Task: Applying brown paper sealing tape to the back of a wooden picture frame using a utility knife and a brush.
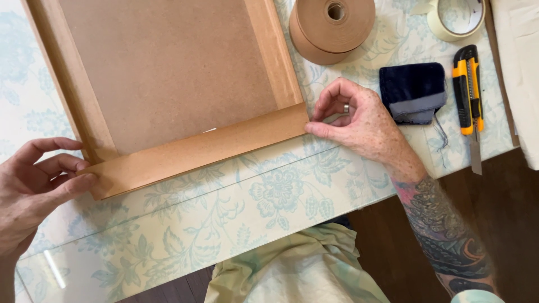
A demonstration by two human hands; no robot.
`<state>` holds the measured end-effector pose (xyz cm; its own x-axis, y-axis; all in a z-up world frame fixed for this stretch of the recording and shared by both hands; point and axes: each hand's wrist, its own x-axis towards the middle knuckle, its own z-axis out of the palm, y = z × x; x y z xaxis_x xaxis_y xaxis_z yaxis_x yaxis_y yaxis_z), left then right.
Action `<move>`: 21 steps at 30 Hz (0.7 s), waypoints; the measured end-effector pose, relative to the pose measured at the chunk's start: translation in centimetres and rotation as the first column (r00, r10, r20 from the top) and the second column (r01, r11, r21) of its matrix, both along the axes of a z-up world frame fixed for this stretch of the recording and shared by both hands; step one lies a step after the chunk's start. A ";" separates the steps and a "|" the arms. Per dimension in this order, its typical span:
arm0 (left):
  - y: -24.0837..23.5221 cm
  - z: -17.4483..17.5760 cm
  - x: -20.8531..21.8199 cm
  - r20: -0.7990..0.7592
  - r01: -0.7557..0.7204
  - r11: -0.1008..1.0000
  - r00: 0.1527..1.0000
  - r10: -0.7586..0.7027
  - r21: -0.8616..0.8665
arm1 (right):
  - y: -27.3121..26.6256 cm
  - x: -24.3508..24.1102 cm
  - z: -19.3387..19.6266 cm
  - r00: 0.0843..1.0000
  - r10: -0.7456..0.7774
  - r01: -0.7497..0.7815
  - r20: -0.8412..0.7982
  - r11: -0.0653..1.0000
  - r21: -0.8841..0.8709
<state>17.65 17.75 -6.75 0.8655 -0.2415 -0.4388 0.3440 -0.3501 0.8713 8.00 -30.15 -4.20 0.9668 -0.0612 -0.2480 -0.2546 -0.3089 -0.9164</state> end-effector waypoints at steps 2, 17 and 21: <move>-0.8 0.9 -0.1 -0.007 -0.008 1.000 1.000 0.008 0.018 | -0.1 -0.1 -0.2 1.000 -0.002 0.002 0.008 1.000 0.013; -1.9 2.6 -0.2 0.089 0.094 0.995 0.992 -0.092 -0.015 | -0.4 -0.7 -1.1 0.998 -0.052 0.049 -0.024 0.989 -0.139; -1.7 3.0 0.0 0.120 0.219 0.975 0.969 -0.214 -0.035 | -1.4 -1.4 -2.8 0.997 -0.077 0.080 0.027 0.987 -0.139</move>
<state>17.65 16.06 -3.73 0.8344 -0.4469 -0.3226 0.1611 -0.3620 0.9181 6.55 -31.58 -6.98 0.9626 -0.1698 -0.2113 -0.2643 -0.4138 -0.8712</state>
